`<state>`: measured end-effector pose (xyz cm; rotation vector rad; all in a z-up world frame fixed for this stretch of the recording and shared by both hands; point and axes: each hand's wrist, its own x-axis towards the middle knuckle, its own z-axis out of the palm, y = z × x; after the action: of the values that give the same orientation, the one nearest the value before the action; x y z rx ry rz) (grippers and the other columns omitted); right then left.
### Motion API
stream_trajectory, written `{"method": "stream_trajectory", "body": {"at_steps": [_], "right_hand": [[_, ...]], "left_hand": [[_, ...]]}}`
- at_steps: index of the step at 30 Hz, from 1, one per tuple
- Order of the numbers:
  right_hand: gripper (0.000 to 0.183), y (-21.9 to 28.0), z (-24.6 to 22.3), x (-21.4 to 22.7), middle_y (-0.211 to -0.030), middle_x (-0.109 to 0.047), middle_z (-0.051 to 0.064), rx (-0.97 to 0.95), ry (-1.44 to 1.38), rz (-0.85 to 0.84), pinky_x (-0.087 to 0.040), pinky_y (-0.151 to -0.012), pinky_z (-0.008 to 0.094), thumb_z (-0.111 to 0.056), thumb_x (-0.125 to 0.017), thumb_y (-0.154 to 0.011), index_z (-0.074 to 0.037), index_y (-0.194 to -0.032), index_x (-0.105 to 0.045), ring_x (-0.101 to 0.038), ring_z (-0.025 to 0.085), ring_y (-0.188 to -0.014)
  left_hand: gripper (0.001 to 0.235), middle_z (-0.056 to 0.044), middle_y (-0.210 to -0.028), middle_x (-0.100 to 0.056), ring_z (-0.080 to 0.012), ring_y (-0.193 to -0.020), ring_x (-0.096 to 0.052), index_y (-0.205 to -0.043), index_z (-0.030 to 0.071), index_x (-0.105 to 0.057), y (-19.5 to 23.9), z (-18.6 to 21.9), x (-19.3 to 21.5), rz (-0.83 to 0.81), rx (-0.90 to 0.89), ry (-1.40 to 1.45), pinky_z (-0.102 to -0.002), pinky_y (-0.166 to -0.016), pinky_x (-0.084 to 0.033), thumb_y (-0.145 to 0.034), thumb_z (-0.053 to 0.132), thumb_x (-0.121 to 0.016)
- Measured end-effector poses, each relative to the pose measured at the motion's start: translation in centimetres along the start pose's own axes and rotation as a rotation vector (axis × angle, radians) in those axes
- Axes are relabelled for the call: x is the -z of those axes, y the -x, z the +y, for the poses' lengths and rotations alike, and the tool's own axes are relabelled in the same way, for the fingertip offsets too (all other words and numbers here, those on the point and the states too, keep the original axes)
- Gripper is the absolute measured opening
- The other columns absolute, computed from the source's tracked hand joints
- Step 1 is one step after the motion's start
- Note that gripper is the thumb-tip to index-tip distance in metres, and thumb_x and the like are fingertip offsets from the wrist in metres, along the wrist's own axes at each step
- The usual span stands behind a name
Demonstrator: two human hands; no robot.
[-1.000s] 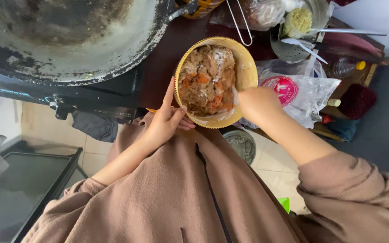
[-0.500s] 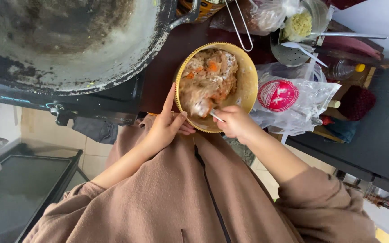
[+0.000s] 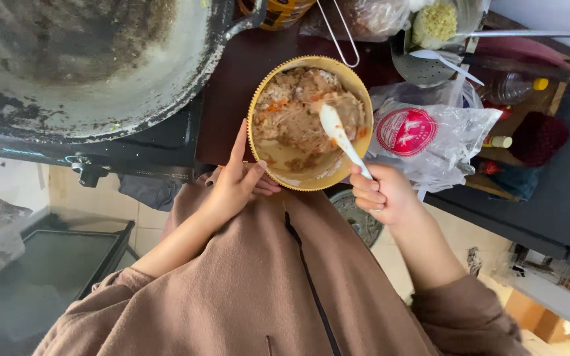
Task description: Mixing minced meat and carrots in a bowl using a spoon after retrieving ingredients from the refrigerator
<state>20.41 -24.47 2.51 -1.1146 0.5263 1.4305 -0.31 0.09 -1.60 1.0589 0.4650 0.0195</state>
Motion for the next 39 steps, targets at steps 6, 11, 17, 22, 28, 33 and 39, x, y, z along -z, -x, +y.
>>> {"method": "stream_trajectory", "body": {"at_steps": [6,11,17,22,28,33,39], "right_hand": [[0.031,4.9,-3.6,-2.8,-0.039,-0.036,0.006,0.436,0.92,0.398,-0.029,-0.024,0.026,-0.014,-0.048,-0.108,-0.001,-0.083,-0.062,-0.037,0.017,-0.022],[0.027,-0.4,-0.2,-6.0,-0.087,-0.075,0.014,0.206,1.731,0.644,-0.054,-0.089,0.046,-0.025,-0.053,-0.096,-0.012,-0.103,-0.075,-0.073,0.035,-0.097],[0.032,-0.1,-1.5,-10.0,-0.082,-0.072,0.019,0.019,2.024,0.455,-0.059,-0.084,0.053,-0.023,-0.052,-0.095,-0.004,-0.097,-0.078,-0.074,0.038,-0.088],[0.038,3.1,-7.0,-13.3,-0.097,-0.077,0.016,0.023,2.038,0.664,-0.055,-0.092,0.056,-0.029,-0.044,-0.099,-0.015,-0.102,-0.079,-0.072,0.04,-0.106],[0.031,-3.5,-3.2,-8.2,-0.101,-0.076,0.017,0.098,1.93,0.584,-0.057,-0.092,0.056,-0.024,-0.055,-0.087,-0.009,-0.102,-0.076,-0.072,0.04,-0.106],[0.033,4.2,-5.1,-14.0,-0.093,-0.077,0.019,0.029,2.334,0.623,-0.059,-0.086,0.056,-0.021,-0.049,-0.091,-0.006,-0.097,-0.078,-0.076,0.041,-0.098],[0.004,-2.2,1.2,-13.7,-0.065,-0.071,0.005,0.667,2.491,0.319,-0.061,-0.06,0.044,-0.017,-0.063,-0.085,-0.013,-0.085,-0.063,-0.077,0.027,-0.067]], "left_hand": [[0.077,-0.031,-0.09,-0.074,-0.0345,-0.08,-0.078,-0.163,0.024,0.004,-0.1,-0.9,-0.1,0.029,0.0,0.038,-0.039,-0.074,-0.068,-0.105,0.006,-0.044],[0.077,-0.032,-0.09,-0.074,-0.0345,-0.079,-0.079,-0.163,0.025,0.002,-0.2,-1.7,-0.2,0.05,-0.021,0.028,-0.039,-0.073,-0.068,-0.105,0.005,-0.046],[0.076,-0.032,-0.091,-0.074,-0.0344,-0.079,-0.078,-0.163,0.023,0.003,-0.2,-1.9,-0.2,0.051,-0.039,0.024,-0.04,-0.073,-0.068,-0.105,0.006,-0.045],[0.075,-0.032,-0.093,-0.074,-0.0336,-0.08,-0.079,-0.163,0.021,-0.001,0.1,-0.9,-0.4,0.054,-0.021,0.0,-0.04,-0.073,-0.069,-0.105,0.006,-0.045],[0.075,-0.032,-0.093,-0.074,-0.034,-0.081,-0.078,-0.163,0.021,0.001,0.1,-0.8,-0.6,0.077,-0.012,-0.005,-0.04,-0.074,-0.068,-0.105,0.006,-0.044],[0.075,-0.03,-0.093,-0.074,-0.0324,-0.081,-0.079,-0.163,0.019,0.001,0.1,-0.4,-0.4,0.037,-0.011,0.008,-0.04,-0.073,-0.068,-0.105,0.007,-0.044],[0.076,-0.03,-0.091,-0.074,-0.0335,-0.079,-0.078,-0.163,0.019,0.003,-0.5,-2.1,-0.1,0.02,-0.024,0.034,-0.04,-0.072,-0.068,-0.105,0.006,-0.045]]}}
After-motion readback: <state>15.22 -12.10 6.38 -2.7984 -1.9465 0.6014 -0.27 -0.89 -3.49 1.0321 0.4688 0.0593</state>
